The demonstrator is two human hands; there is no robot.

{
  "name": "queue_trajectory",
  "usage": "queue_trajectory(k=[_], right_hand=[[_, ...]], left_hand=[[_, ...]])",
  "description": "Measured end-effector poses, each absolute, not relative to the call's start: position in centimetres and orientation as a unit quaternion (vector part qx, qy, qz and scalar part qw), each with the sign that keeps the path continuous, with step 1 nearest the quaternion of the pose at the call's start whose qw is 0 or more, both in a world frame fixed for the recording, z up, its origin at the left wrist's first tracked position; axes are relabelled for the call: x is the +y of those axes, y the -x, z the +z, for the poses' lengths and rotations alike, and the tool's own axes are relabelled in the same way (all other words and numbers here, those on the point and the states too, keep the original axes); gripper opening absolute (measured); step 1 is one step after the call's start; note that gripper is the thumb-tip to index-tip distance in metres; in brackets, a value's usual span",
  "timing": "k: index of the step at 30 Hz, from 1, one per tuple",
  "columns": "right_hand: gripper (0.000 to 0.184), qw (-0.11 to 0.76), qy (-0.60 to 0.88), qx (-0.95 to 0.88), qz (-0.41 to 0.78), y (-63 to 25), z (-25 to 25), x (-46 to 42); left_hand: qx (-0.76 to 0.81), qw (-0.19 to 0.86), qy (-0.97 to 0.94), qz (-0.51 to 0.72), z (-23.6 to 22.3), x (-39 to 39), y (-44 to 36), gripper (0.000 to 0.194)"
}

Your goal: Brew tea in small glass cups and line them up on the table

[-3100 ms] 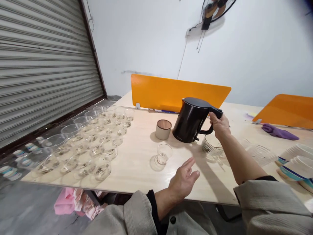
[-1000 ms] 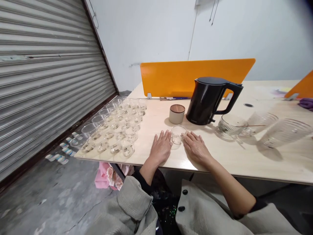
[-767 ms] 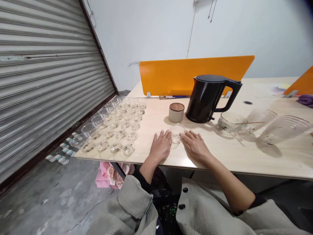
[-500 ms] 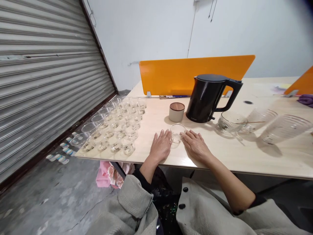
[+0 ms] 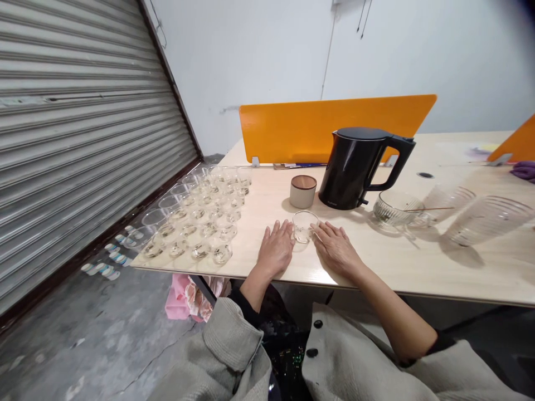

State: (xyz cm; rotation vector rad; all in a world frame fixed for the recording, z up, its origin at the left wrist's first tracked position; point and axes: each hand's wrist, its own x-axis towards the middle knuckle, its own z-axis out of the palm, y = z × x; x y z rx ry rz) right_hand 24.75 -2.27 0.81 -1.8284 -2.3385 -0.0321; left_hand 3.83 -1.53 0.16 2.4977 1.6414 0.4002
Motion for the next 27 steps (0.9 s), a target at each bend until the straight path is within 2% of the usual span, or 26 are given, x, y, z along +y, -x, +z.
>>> queue_trajectory(k=[9, 17, 27], right_hand=[[0.06, 0.084, 0.664, -0.742, -0.04, -25.0, 0.4, -2.4], [0.064, 0.025, 0.674, -0.737, -0.032, -24.8, 0.3, -2.4], [0.066, 0.023, 0.676, -0.736, -0.019, -24.5, 0.7, -2.6]], left_hand=[[0.584, 0.017, -0.799, 0.14, -0.3, -1.5, -4.1, 0.057], [0.583, 0.028, -0.8, 0.136, -1.1, -1.0, -4.0, 0.057], [0.584, 0.024, -0.8, 0.137, -1.9, -0.8, -4.0, 0.058]])
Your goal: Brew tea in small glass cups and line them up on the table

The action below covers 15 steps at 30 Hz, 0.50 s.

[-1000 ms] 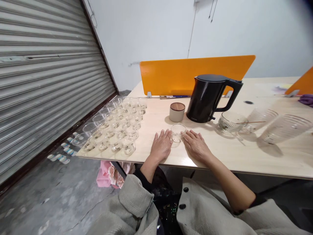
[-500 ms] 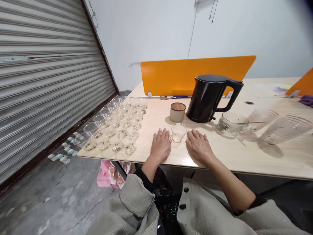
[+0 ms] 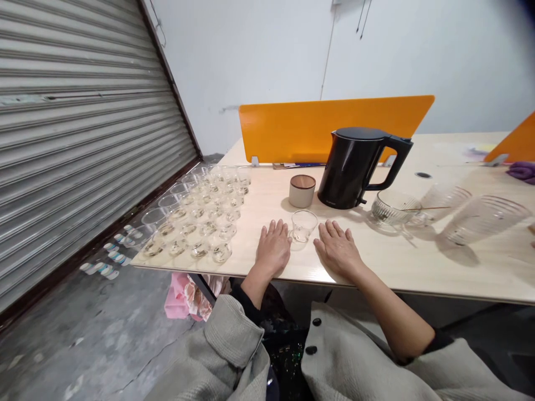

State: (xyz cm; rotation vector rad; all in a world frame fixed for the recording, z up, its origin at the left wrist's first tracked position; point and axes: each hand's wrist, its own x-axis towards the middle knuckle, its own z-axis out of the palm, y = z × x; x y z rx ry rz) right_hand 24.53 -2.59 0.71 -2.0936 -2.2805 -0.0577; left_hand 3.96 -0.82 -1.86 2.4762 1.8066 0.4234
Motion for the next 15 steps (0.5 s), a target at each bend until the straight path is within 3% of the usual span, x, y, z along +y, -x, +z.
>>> queue_trajectory(k=[15], right_hand=[[0.066, 0.03, 0.677, -0.735, -0.018, -24.58, 0.56, -2.53]], left_hand=[[0.581, 0.031, -0.803, 0.132, -1.31, -0.97, -3.9, 0.058]])
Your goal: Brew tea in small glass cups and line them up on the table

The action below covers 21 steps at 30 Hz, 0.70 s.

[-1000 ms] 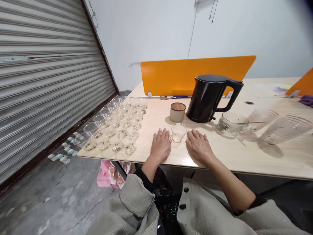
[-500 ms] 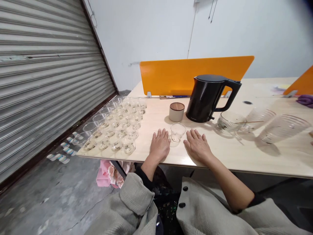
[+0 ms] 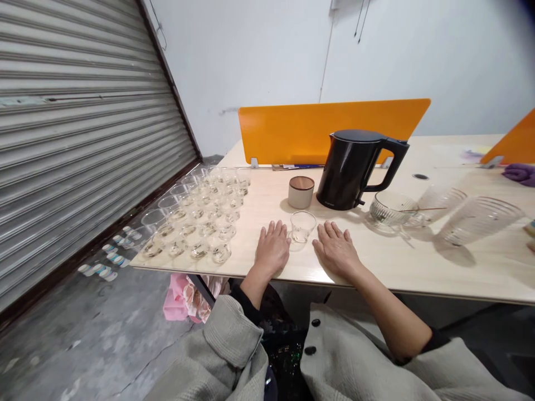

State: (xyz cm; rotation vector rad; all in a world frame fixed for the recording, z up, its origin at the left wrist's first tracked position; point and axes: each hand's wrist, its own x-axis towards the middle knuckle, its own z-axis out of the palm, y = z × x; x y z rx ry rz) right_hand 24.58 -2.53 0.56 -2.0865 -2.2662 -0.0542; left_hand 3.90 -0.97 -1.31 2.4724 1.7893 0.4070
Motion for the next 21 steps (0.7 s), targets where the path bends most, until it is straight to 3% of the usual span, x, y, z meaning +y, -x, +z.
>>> queue_trajectory(k=[21], right_hand=[[0.065, 0.026, 0.678, -0.735, -0.024, -24.54, 0.48, -2.45]], left_hand=[[0.581, 0.033, -0.803, 0.131, -1.07, -1.03, -3.97, 0.057]])
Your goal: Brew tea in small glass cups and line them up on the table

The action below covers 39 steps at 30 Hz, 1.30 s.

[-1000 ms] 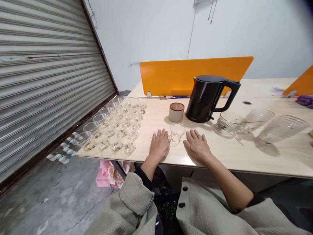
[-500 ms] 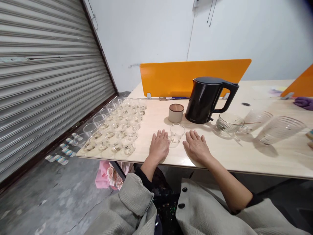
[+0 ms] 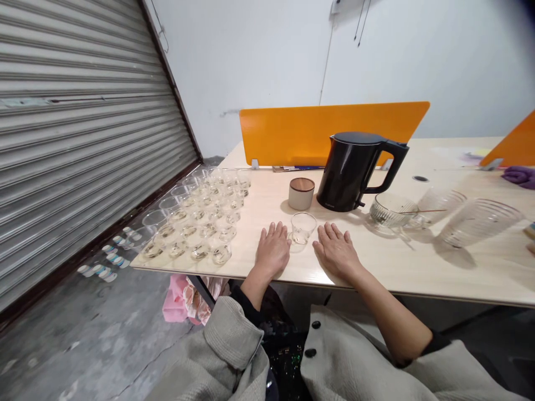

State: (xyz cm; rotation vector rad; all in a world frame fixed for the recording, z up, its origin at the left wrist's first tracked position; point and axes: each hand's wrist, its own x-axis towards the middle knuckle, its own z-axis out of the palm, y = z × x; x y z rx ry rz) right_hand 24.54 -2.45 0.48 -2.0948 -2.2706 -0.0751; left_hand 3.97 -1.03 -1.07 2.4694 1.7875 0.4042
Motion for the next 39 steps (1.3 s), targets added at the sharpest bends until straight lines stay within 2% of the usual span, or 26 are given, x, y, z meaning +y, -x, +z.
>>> queue_trajectory(k=[39], right_hand=[[0.066, 0.023, 0.679, -0.734, -0.011, -24.26, 0.81, -2.65]], left_hand=[[0.584, 0.025, -0.804, 0.111, -0.8, -1.23, -3.81, 0.058]])
